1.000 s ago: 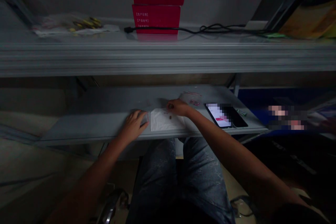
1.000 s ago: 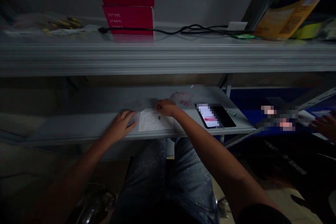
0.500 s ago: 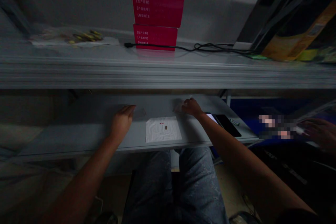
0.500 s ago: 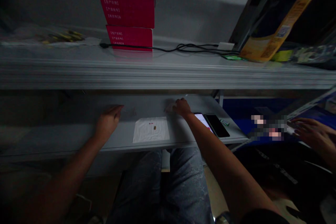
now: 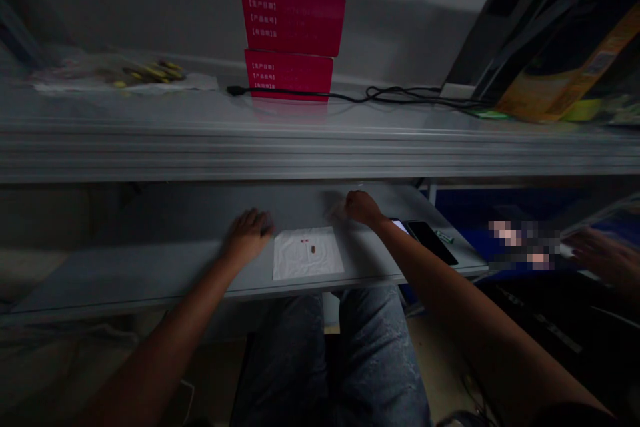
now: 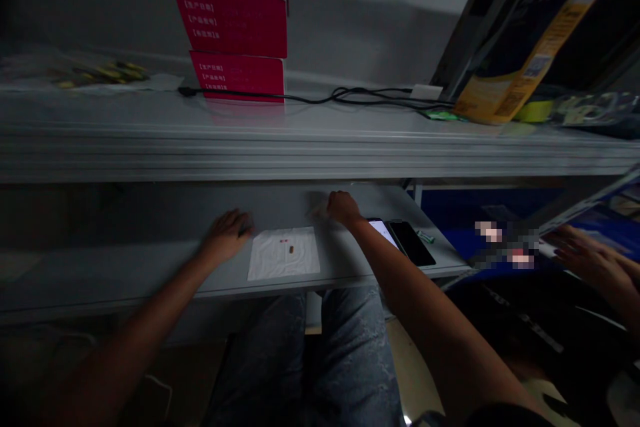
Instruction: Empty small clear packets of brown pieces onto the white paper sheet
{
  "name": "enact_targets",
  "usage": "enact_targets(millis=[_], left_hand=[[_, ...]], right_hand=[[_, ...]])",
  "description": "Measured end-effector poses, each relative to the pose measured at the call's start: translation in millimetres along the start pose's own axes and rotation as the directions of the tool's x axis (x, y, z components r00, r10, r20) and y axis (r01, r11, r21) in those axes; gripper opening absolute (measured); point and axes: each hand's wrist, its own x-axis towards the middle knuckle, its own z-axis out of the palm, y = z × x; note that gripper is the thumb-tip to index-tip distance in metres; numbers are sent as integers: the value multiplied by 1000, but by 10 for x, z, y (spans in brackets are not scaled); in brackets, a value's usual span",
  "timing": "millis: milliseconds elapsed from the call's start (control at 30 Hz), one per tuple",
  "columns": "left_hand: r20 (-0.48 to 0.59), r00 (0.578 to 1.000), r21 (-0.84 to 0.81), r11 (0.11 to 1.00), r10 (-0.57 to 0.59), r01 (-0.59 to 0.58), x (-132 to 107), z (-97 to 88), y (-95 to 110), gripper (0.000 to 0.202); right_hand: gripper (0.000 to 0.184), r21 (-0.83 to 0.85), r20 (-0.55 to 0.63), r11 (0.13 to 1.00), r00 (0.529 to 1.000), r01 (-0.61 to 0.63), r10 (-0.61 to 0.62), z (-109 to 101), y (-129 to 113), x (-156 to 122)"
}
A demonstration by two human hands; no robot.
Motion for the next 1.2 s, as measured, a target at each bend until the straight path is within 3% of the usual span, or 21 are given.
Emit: enact_targets(millis=[200, 333, 400, 467, 533, 600, 667, 733, 800, 867, 1033, 1200], left_hand=[[-36, 999, -27, 999, 38, -39, -80, -64, -105, 39], [-113, 994, -63, 998, 12, -19, -100, -165, -55, 42], [-188, 982, -102, 995, -31, 11, -95, -279, 34, 39], [-260, 963, -189, 982, -65, 15, -114, -443, 198, 34], [-274, 958, -349, 937, -86, -16, -189, -640, 458, 26], [-166, 982, -582, 813, -92, -23, -340, -834, 804, 18], [67, 997, -788, 610, -46, 81, -553, -980, 1184, 26], [254, 967, -874, 433, 20, 220, -791, -1046, 1522, 38], [321, 946, -900, 326, 50, 288, -1008, -1025, 1758, 40], [350, 935, -902, 288, 51, 321, -1176, -941, 1872, 42], [392, 920, -868, 322, -22, 378, -1417, -688, 1877, 46], [394, 916, -902, 157, -81, 402, -1581, -563, 1918, 44]], right_hand=[[13, 204, -35, 978, 999, 46, -40, -194, 2, -167], [22, 396, -68, 917, 997, 44, -19, -280, -45, -416], [24, 610, -97, 791, 995, 44, 20, -313, -116, -617], [22, 831, -89, 554, 995, 46, 51, -342, -224, -869], [20, 934, -25, 358, 999, 14, 26, -359, -364, -1152], [20, 968, 44, 249, 999, -41, -7, -352, -526, -1441], [22, 982, 89, 173, 994, -77, -61, -306, -695, -1717], [24, 991, 119, 74, 985, -110, -128, -216, -850, -1968], [27, 990, 132, -17, 971, -138, -198, -92, -966, -2184], [29, 988, 122, -66, 967, -140, -224, 42, -1027, -2358], [29, 981, 152, -84, 966, -173, -208, 286, -1003, -2591], [32, 952, 209, -150, 926, -266, -315, 375, -956, -2645]])
